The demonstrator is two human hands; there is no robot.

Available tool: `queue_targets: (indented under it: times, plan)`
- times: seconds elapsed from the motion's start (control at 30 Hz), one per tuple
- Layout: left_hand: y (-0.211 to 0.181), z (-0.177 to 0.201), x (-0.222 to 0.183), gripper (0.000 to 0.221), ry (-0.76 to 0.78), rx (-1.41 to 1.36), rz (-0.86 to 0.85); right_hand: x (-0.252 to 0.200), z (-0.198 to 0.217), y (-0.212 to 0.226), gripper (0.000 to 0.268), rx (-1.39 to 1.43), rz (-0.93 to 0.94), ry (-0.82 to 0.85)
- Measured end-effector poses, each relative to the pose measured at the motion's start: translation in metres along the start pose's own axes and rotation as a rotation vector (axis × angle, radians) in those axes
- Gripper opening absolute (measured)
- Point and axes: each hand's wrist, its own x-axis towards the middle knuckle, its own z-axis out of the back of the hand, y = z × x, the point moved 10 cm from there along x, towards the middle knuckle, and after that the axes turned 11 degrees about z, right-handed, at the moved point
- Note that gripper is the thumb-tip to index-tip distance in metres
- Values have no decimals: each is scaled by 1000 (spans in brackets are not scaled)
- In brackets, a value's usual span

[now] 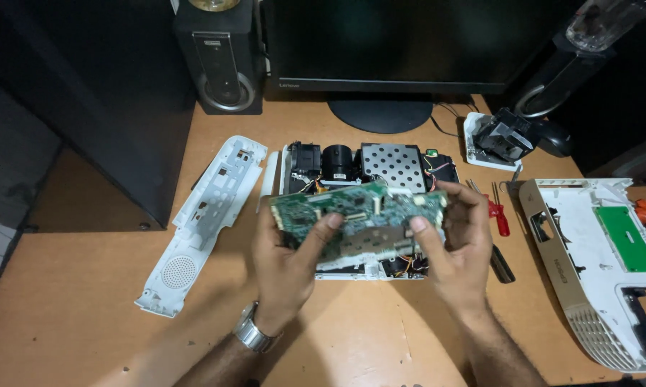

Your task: Disassembling a projector by removing internal screws with a screwdriver, lifting the main circuit board, and disconnecting various internal wire connectors.

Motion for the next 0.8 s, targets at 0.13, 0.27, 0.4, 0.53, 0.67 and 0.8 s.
queue_targets:
  times: [0.13, 0.27, 0.4, 0.53, 0.67, 0.8]
  plan:
    - [-2, 21, 5, 35, -50, 59, -182, 2, 11, -13, 31, -74, -50, 3]
    - [-31, 7, -14, 21, 122, 239, -685, -6, 1, -37, 57, 176, -257, 88]
    - [-21, -37, -71, 20, 303, 623, -1306, -24, -11, -73, 93, 596, -403, 84]
    - [-20, -49, -65, 19, 266, 742, -1326, -22, 8, -97, 47, 515, -380, -25]
    - [-18, -49, -38, 18, 194, 899, -1131, -20, 23, -101, 35, 568, -382, -183]
    - [-23, -37, -11, 57, 291, 715, -743, -12, 26, -80, 36, 540, -335, -270]
